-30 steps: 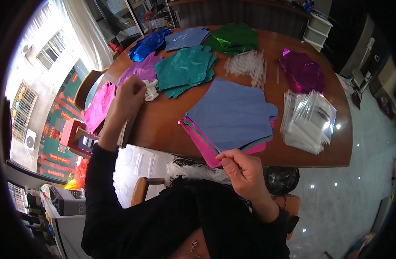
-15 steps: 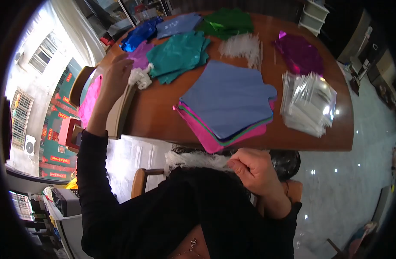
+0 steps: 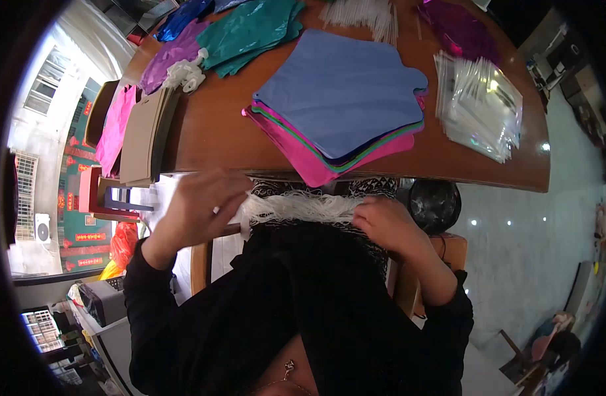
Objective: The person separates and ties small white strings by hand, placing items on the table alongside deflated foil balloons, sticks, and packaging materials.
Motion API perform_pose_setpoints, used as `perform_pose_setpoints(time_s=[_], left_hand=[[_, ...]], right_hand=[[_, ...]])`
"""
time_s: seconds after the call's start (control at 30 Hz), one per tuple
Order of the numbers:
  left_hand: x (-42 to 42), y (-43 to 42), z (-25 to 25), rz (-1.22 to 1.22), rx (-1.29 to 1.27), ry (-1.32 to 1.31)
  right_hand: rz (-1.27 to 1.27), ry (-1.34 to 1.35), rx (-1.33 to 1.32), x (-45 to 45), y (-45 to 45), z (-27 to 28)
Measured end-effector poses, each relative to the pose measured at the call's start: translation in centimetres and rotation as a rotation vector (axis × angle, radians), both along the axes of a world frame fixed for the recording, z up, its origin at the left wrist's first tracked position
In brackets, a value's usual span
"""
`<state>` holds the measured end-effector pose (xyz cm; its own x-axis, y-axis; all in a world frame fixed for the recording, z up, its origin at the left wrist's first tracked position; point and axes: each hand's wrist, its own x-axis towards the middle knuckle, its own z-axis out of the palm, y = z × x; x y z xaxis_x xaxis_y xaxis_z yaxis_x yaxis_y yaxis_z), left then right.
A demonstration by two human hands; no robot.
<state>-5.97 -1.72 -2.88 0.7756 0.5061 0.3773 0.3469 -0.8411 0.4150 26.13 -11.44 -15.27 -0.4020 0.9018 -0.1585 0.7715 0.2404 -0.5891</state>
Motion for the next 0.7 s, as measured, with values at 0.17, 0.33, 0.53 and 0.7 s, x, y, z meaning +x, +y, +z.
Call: perform_pose_setpoints(time_s=[0.17,0.33,0.53,0.7], left_hand=[[-0.4,-1.8,-5.5,-0.051,-0.198,0.174],[-2.9,-0.5,-17.3,0.101,-0.002,0.325],[-4.9,1.0,-28.1,0.198,0.074,0.302],[-5.1,2.2,-25.5,0.233,-0.586,0.294]], right_hand=[[-0.087,0.016,0.048,0.2,1.5,-5.8],[-0.020,-0.346,0.291,1.6,1.5,-13.2],[-0.064,-0.254,0.201,3.6,0.9,-15.0],[-0.550,0.659,-0.703,5.6,0.5,-9.1]])
